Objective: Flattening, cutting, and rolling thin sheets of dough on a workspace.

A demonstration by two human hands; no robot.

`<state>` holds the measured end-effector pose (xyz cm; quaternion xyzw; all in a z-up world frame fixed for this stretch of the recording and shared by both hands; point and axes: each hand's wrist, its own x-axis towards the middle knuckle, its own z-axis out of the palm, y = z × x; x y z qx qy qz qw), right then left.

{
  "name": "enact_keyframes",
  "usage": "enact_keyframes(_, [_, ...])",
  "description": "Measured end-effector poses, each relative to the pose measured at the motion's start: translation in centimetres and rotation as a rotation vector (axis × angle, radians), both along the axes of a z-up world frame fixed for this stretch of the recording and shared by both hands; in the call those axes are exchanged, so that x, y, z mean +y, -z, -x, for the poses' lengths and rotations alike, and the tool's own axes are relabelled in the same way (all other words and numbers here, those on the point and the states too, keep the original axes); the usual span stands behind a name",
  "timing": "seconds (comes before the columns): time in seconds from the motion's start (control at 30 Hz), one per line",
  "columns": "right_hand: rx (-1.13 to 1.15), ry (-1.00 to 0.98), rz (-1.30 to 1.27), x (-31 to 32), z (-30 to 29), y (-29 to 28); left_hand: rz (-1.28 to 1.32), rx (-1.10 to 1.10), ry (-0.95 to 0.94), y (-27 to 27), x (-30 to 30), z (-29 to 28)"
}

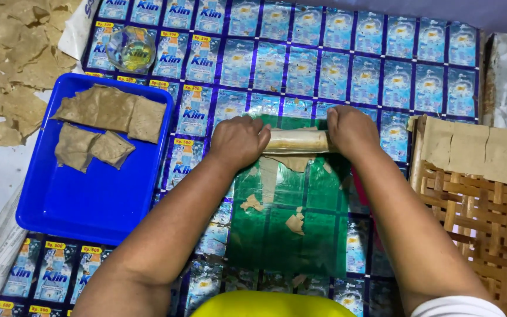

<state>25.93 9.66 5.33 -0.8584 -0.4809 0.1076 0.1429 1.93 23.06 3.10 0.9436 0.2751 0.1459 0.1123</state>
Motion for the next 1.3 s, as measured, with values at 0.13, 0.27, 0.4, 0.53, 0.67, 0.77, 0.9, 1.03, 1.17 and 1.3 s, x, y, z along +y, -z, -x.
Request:
enact_keyframes(0.13, [0.001, 0.031, 0.037, -0.1, 0.7, 2.1, 0.169, -0.035, -0.093, -1.3, 0.5, -0.4])
enact_keyframes(0.27, [-0.034, 0.069, -0.009, -0.3, 0.8, 3.6, 0.307, 0.143, -0.142, -2.5, 1.4, -1.0])
enact_keyframes(0.4, [-0.046, 0.060, 0.013, -0.9, 0.3, 4.8, 0.311, 0.235, -0.143, -2.4, 1.2, -1.5])
enact_keyframes(0.53, [-0.005, 0.080, 0.130, -0.4, 0.7, 3.7, 0.321, 0.268, -0.161, -2.3, 0.6, -1.3])
enact_keyframes(0.67, [-0.140, 0.007, -0.019, -1.4, 1.9, 3.5, 0.224, 0.191, -0.186, -3.2, -1.0, -0.3])
enact_keyframes(0.77, [-0.208, -0.041, -0.126, -2.5, 2.4, 4.2, 0.086, 0.040, -0.165, -0.8, -1.9, 0.8])
enact_keyframes(0.9, [-0.189, -0.046, -0.076, -4.7, 3.5, 5.1, -0.050, -0.094, -0.097, 1.9, -3.4, 2.2])
enact_keyframes(1.03, [-0.178, -0.008, -0.060, -3.8, 3.5, 4.0, -0.017, 0.020, -0.122, 0.9, -2.0, 0.6])
enact_keyframes(1.17, [-0.072, 0.037, 0.064, -1.4, 2.4, 2.7, 0.136, 0.258, -0.129, -0.4, 0.6, -1.7])
enact_keyframes(1.3, [-0.068, 0.087, 0.096, 0.7, 1.2, 1.9, 0.178, 0.308, -0.147, -0.8, 2.6, -3.7])
